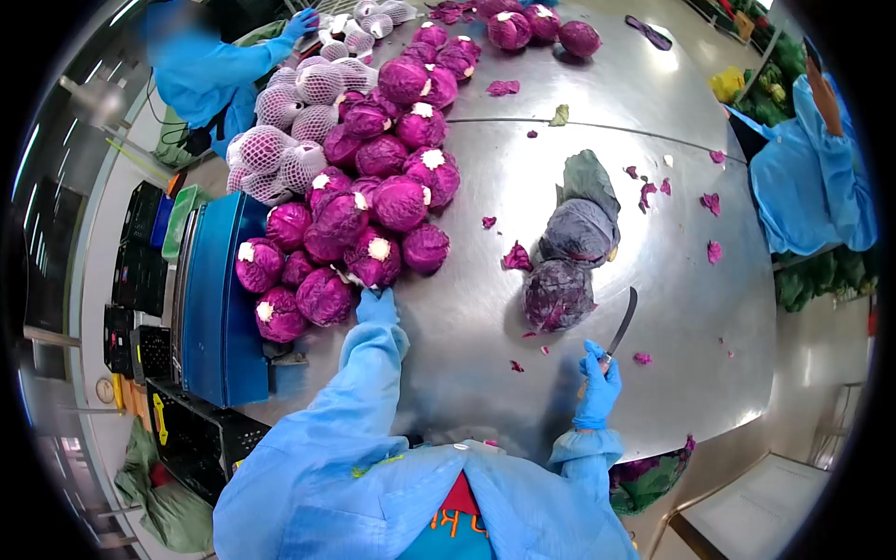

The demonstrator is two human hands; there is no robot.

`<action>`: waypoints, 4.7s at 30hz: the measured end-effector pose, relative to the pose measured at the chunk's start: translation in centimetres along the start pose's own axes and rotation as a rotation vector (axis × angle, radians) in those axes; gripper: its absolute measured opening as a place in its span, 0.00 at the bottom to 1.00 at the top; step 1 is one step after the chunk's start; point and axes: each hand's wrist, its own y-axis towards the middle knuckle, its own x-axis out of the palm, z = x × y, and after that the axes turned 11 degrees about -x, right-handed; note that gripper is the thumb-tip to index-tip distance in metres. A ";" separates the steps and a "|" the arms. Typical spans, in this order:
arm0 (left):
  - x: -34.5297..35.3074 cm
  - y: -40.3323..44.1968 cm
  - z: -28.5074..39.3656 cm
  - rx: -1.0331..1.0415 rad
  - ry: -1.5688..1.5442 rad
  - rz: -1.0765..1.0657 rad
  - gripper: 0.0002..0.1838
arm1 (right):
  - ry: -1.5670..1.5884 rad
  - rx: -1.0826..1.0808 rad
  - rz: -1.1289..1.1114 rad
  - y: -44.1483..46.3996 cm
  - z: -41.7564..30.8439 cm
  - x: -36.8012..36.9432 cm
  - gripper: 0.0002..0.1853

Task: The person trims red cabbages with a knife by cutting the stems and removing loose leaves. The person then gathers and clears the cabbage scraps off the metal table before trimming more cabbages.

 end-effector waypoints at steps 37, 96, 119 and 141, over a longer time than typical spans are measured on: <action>-16.7 1.4 -8.5 -0.063 0.843 0.581 0.27 | 0.410 0.157 0.224 -1.5 6.0 -1.6 0.19; 4.1 -16.0 8.2 1.241 0.614 -0.751 0.71 | -0.397 -0.366 -0.677 1.3 -4.3 4.5 0.34; 1.1 -18.2 5.4 1.122 0.710 -0.706 0.62 | -0.712 -0.286 -0.279 -3.0 -0.5 -3.6 0.12; 0.3 -23.2 -0.7 1.233 0.710 -0.476 0.65 | -0.964 0.006 -0.937 -5.7 -1.5 -0.8 0.10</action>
